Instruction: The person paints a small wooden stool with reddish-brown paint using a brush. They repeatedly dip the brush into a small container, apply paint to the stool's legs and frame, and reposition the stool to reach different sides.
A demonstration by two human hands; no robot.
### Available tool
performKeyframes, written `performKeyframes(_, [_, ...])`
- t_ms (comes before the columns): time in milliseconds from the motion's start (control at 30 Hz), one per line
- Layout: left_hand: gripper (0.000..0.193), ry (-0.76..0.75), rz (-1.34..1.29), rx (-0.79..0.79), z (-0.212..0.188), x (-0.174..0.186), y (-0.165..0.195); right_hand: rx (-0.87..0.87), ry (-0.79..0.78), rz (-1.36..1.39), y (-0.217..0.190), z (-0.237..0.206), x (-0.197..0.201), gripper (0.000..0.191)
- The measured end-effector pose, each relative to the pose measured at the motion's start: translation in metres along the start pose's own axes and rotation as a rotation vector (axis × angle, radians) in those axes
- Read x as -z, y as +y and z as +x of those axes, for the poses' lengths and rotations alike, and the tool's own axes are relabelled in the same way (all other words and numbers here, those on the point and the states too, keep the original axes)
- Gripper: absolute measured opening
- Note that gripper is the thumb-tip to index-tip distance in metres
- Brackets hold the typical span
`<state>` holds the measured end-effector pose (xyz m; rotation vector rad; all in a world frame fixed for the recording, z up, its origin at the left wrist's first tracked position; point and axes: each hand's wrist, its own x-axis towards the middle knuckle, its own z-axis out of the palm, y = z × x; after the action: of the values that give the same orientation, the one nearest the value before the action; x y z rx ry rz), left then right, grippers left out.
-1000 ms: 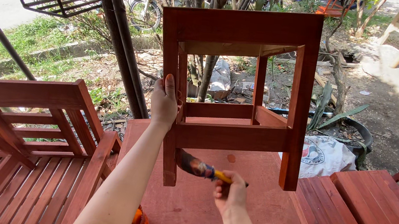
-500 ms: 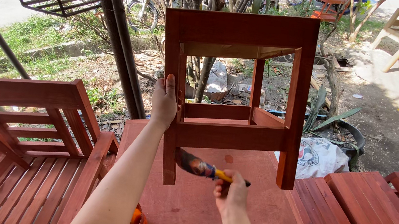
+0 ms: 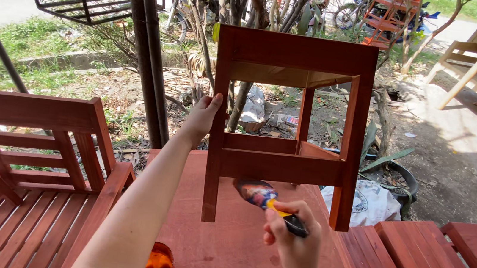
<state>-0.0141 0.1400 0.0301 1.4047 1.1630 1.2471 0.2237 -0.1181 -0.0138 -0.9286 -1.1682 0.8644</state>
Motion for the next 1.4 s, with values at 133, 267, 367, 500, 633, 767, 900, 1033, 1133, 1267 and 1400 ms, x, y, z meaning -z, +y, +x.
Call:
performKeyframes(133, [0.066,-0.072,-0.039,0.120,0.006,0.000,0.006,0.458,-0.017,-0.340,-0.024,0.003,-0.050,0.012])
performKeyframes(267, [0.063,-0.149,-0.009,0.118,0.014,0.000,0.009,0.693,0.016,-0.446,-0.030,0.021,-0.096,0.021])
performKeyframes(367, [0.061,-0.188,0.003,0.117,0.017,0.002,0.004,0.635,0.193,-0.574,-0.023,0.022,-0.117,0.025])
performKeyframes(500, [0.063,-0.139,0.051,-0.037,0.021,-0.003,-0.001,0.591,0.254,-0.596,0.005,-0.011,-0.129,0.020])
performKeyframes(633, [0.063,-0.195,0.037,0.049,0.024,-0.004,0.002,0.506,0.293,-0.553,0.034,-0.059,-0.116,0.019])
performKeyframes(767, [0.061,-0.213,0.032,0.025,0.017,-0.003,0.008,0.423,0.279,-0.564,0.046,-0.101,-0.101,0.017])
performKeyframes(900, [0.060,-0.223,0.016,0.022,0.014,-0.004,0.012,0.328,0.277,-0.607,0.024,-0.108,-0.085,0.018])
performKeyframes(1033, [0.059,-0.232,-0.011,0.035,0.016,-0.007,0.013,0.306,0.285,-0.563,-0.016,-0.062,-0.074,0.018])
performKeyframes(1133, [0.060,-0.223,-0.012,0.050,0.016,-0.008,0.013,0.445,0.301,-0.454,-0.024,-0.016,-0.090,0.017])
performKeyframes(1267, [0.062,-0.210,0.051,0.049,0.014,-0.006,0.012,0.596,0.231,-0.544,-0.003,0.015,-0.121,0.021])
performKeyframes(1400, [0.061,-0.214,0.049,0.054,0.014,-0.005,0.016,0.615,0.266,-0.564,0.023,-0.042,-0.118,0.018])
